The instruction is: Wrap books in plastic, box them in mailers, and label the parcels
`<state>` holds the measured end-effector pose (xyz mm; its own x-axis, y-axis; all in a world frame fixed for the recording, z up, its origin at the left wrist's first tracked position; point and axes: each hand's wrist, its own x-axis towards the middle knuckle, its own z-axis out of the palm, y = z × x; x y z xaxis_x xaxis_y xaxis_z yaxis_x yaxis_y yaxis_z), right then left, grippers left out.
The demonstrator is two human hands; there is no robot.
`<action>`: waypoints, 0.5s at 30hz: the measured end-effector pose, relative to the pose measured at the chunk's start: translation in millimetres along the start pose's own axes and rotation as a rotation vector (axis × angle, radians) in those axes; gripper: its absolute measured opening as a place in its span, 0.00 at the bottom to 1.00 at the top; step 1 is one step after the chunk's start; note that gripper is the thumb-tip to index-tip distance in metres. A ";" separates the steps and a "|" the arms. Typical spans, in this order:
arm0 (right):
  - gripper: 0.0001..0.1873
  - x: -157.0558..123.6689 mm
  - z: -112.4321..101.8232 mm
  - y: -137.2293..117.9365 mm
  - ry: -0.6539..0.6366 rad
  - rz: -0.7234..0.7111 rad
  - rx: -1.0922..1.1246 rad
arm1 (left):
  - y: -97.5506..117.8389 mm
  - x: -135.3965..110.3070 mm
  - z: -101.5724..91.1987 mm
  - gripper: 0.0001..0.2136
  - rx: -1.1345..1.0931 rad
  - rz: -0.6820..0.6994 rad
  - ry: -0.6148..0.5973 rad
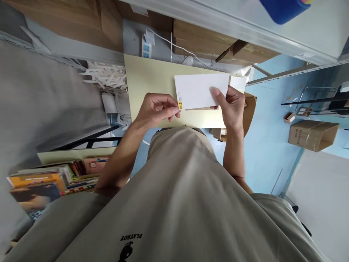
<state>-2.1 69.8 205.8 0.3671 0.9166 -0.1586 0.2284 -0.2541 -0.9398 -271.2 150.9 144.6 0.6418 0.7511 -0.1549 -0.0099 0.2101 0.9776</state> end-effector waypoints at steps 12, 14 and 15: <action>0.33 -1.7 50.3 -31.3 0.021 0.010 -0.018 | 1.4 -13.3 -50.6 0.25 0.093 0.005 0.031; 0.32 0.0 56.3 -27.9 0.023 0.029 -0.015 | 3.6 -14.8 -54.0 0.26 0.104 0.013 0.038; 0.31 1.4 59.9 -24.4 0.027 0.038 -0.021 | 4.8 -15.4 -55.2 0.26 0.101 0.018 0.038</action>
<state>-61.2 95.8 210.4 0.3999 0.8975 -0.1860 0.2324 -0.2956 -0.9266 -323.5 174.8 143.8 0.6128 0.7776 -0.1409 0.0579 0.1336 0.9893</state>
